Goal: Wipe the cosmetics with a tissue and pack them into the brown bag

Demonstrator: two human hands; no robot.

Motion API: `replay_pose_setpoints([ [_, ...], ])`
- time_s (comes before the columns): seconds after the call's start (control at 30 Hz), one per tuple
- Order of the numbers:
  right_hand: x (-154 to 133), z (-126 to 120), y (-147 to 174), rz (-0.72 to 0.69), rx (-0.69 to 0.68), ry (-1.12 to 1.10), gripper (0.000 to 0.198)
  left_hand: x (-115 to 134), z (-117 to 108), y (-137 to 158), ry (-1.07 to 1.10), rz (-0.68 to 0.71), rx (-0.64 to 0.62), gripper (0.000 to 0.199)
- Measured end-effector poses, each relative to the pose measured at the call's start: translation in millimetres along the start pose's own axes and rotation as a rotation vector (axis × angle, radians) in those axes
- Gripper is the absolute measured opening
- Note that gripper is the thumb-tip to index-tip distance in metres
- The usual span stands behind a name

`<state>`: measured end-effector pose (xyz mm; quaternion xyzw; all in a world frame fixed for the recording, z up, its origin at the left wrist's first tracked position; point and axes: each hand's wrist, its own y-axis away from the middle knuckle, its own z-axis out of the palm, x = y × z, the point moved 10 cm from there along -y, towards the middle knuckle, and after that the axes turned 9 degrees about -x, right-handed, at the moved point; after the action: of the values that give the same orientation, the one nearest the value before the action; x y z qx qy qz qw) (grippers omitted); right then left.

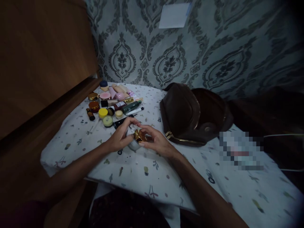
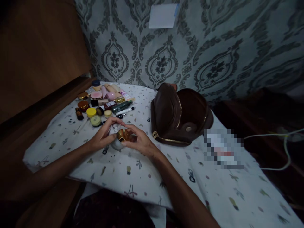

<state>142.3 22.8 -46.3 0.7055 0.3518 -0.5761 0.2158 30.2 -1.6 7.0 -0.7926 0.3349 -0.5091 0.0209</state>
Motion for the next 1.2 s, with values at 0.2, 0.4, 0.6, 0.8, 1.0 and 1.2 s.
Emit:
replay_pose_setpoints([
  [0.2,2.6,-2.0,0.9,0.03,-0.016,-0.054,0.053,-12.5,9.1,5.5,0.345,-0.033,-0.08,0.05],
  [0.4,-8.7,0.4,1.8,-0.005,-0.038,-0.024,0.048,-22.1,9.2,5.3,0.295,-0.147,-0.107,0.032],
  [0.6,-1.9,-0.7,2.2,0.03,-0.017,-0.081,0.049,-20.3,7.4,-0.7,0.091,-0.174,-0.127,0.027],
  [0.8,8.8,-6.5,1.8,0.044,0.067,-0.183,0.055,-14.8,-18.5,4.9,-0.054,-0.155,0.109,0.028],
  [1.0,2.6,-10.6,0.1,-0.045,0.114,-0.05,0.055,10.5,12.1,6.4,-0.352,0.095,-0.058,0.042],
  [1.2,2.5,-16.2,2.4,-0.07,0.23,0.07,0.059,2.1,19.7,8.3,-0.459,0.078,-0.066,0.048],
])
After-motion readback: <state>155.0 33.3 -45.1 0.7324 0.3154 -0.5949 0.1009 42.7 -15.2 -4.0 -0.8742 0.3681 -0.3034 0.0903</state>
